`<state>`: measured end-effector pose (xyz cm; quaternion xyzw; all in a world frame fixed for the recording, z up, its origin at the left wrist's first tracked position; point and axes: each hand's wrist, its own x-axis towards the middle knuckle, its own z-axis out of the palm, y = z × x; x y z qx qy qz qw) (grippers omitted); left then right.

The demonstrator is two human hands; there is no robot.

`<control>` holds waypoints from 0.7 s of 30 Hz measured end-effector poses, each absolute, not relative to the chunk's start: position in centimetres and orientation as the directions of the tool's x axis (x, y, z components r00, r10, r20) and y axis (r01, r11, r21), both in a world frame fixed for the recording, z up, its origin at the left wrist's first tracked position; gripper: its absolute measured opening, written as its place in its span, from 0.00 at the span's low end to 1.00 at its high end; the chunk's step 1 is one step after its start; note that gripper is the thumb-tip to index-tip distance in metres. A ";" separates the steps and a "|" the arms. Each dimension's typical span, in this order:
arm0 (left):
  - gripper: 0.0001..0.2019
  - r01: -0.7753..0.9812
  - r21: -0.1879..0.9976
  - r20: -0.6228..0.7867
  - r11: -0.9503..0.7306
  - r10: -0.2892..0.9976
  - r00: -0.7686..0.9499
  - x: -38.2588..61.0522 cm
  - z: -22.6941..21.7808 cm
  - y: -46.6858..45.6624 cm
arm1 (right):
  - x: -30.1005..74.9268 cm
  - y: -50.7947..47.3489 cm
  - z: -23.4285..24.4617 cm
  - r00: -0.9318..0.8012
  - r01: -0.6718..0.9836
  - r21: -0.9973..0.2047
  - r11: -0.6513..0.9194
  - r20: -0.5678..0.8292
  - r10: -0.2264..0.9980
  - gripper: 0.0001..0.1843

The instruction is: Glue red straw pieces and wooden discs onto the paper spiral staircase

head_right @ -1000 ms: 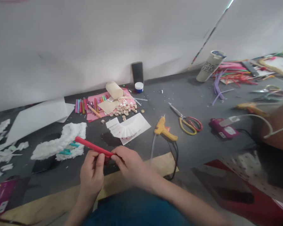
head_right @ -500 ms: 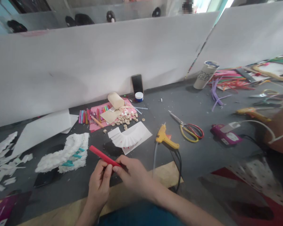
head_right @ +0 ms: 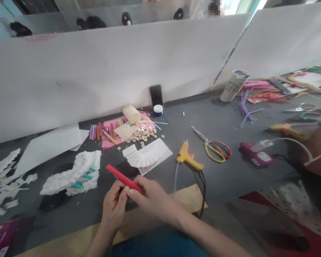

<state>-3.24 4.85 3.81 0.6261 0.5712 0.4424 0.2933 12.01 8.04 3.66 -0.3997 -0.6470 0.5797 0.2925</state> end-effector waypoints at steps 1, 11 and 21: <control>0.13 0.458 0.874 0.206 -0.164 0.977 -0.045 -3.1 3.8 4.9 | 12.0 8.0 3.5 -0.493 0.198 -0.980 0.018 -0.083 0.866 0.16; 0.12 0.375 0.926 0.062 -0.041 0.997 -0.042 -2.6 4.1 5.3 | 12.5 8.1 3.7 -0.457 0.423 -0.903 0.076 -0.140 0.878 0.13; 0.18 0.134 0.985 -0.058 0.106 0.945 -0.321 -4.0 4.2 5.3 | 12.9 7.8 2.9 -0.613 0.561 -0.798 0.221 -0.220 0.759 0.13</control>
